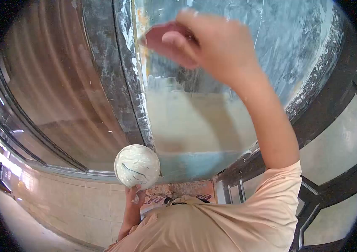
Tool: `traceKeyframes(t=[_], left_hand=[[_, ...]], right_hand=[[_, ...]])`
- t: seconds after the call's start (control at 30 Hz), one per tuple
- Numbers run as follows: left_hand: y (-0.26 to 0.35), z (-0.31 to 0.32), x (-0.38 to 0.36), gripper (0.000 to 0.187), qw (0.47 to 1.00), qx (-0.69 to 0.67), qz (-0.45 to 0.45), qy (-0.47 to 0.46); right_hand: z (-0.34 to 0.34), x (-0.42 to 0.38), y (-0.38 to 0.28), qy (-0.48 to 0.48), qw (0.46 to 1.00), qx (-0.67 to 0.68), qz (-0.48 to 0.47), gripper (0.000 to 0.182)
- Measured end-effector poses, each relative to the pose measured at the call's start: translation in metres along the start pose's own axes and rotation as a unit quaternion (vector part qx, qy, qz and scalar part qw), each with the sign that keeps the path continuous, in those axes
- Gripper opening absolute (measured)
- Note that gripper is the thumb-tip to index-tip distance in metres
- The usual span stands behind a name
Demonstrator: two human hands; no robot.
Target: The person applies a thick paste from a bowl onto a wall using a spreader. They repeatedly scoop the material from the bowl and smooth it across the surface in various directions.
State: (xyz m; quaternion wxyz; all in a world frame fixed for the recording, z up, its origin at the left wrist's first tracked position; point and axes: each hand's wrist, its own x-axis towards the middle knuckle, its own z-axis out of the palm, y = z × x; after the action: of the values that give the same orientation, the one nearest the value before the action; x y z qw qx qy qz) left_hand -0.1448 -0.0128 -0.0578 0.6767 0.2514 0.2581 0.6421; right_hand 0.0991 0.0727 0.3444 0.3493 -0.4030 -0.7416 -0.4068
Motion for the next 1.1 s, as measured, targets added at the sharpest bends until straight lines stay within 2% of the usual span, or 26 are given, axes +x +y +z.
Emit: traceKeyframes(t=[0.07,0.13,0.2,0.23,0.3,0.37,0.43,0.47,0.53,0.57,0.63,0.67,0.73,0.77,0.83,0.87,0.9,0.93,0.97,1.03,1.1], left_hand=[[0.001,0.0,0.0,0.054,1.0,0.003,-0.007,0.005],[0.003,0.0,-0.003,0.055,1.0,0.009,-0.017,0.011],[0.007,0.001,-0.003,0.057,0.995,0.041,-0.066,0.068],[0.009,0.002,0.0,0.057,0.995,0.044,-0.059,0.064],[0.006,0.001,0.001,0.041,0.998,0.028,-0.031,0.04],[0.003,-0.003,0.006,0.04,0.998,0.03,-0.028,0.044],[0.007,0.0,0.005,0.042,0.995,0.033,-0.064,0.071],[0.007,-0.002,0.006,0.042,0.995,0.033,-0.065,0.072],[0.004,-0.008,0.007,0.057,0.999,0.008,-0.03,0.022],[0.003,-0.008,0.006,0.057,0.999,0.007,-0.031,0.023],[0.001,-0.006,0.009,0.055,1.0,-0.003,-0.015,0.027],[0.001,-0.01,0.009,0.055,1.0,-0.004,-0.015,0.027],[-0.001,-0.018,0.01,0.053,0.994,0.053,-0.073,0.061],[-0.001,-0.018,0.01,0.053,0.994,0.054,-0.073,0.062],[-0.001,-0.013,0.01,0.053,0.998,0.028,-0.048,0.033],[-0.001,-0.006,0.011,0.053,0.998,0.029,-0.051,0.034],[-0.001,0.004,0.013,0.046,0.999,0.007,-0.017,0.043],[-0.002,0.008,0.012,0.038,0.998,-0.015,0.017,0.054],[-0.001,0.003,0.01,0.038,0.998,-0.014,0.013,0.059],[0.002,-0.009,0.011,0.06,0.996,0.011,-0.085,0.035],[0.0,-0.01,0.012,0.061,0.998,-0.008,-0.058,0.028]], right_hand=[[0.018,-0.022,-0.012,-0.06,0.996,0.059,-0.031,0.03],[0.04,-0.043,-0.022,-0.177,0.979,0.04,-0.089,0.027],[0.064,-0.06,-0.02,-0.19,0.975,0.026,-0.112,0.029],[0.07,-0.062,-0.017,-0.204,0.97,0.01,-0.135,0.03],[0.071,-0.046,0.001,-0.186,0.972,-0.007,-0.143,0.028],[0.053,-0.012,0.017,-0.123,0.982,-0.1,-0.105,0.027],[0.026,0.012,0.02,-0.007,0.991,-0.113,-0.074,0.03],[0.015,0.018,0.019,-0.008,0.991,-0.112,-0.073,0.03],[0.0,0.02,0.015,0.023,0.996,-0.079,-0.04,0.029],[0.003,0.015,0.011,0.022,0.996,-0.078,-0.041,0.029],[0.018,-0.004,0.001,-0.058,0.992,-0.007,-0.108,0.026],[0.031,-0.016,-0.004,-0.058,0.992,-0.006,-0.108,0.026],[0.052,-0.038,-0.009,-0.185,0.965,0.008,-0.185,0.025],[0.052,-0.037,-0.007,-0.184,0.965,0.009,-0.184,0.025],[0.05,-0.03,0.006,-0.144,0.981,-0.026,-0.126,0.026],[0.045,-0.026,0.015,-0.071,0.992,-0.073,-0.077,0.024],[0.033,-0.024,0.016,0.002,0.999,-0.039,0.009,0.026],[0.026,-0.032,0.016,0.032,0.997,-0.017,0.063,0.028],[0.019,-0.044,0.012,0.061,0.991,0.005,0.117,0.029],[0.026,-0.086,-0.008,0.056,0.959,0.148,0.234,0.028],[0.053,-0.133,-0.026,-0.003,0.91,0.326,0.256,0.026]])
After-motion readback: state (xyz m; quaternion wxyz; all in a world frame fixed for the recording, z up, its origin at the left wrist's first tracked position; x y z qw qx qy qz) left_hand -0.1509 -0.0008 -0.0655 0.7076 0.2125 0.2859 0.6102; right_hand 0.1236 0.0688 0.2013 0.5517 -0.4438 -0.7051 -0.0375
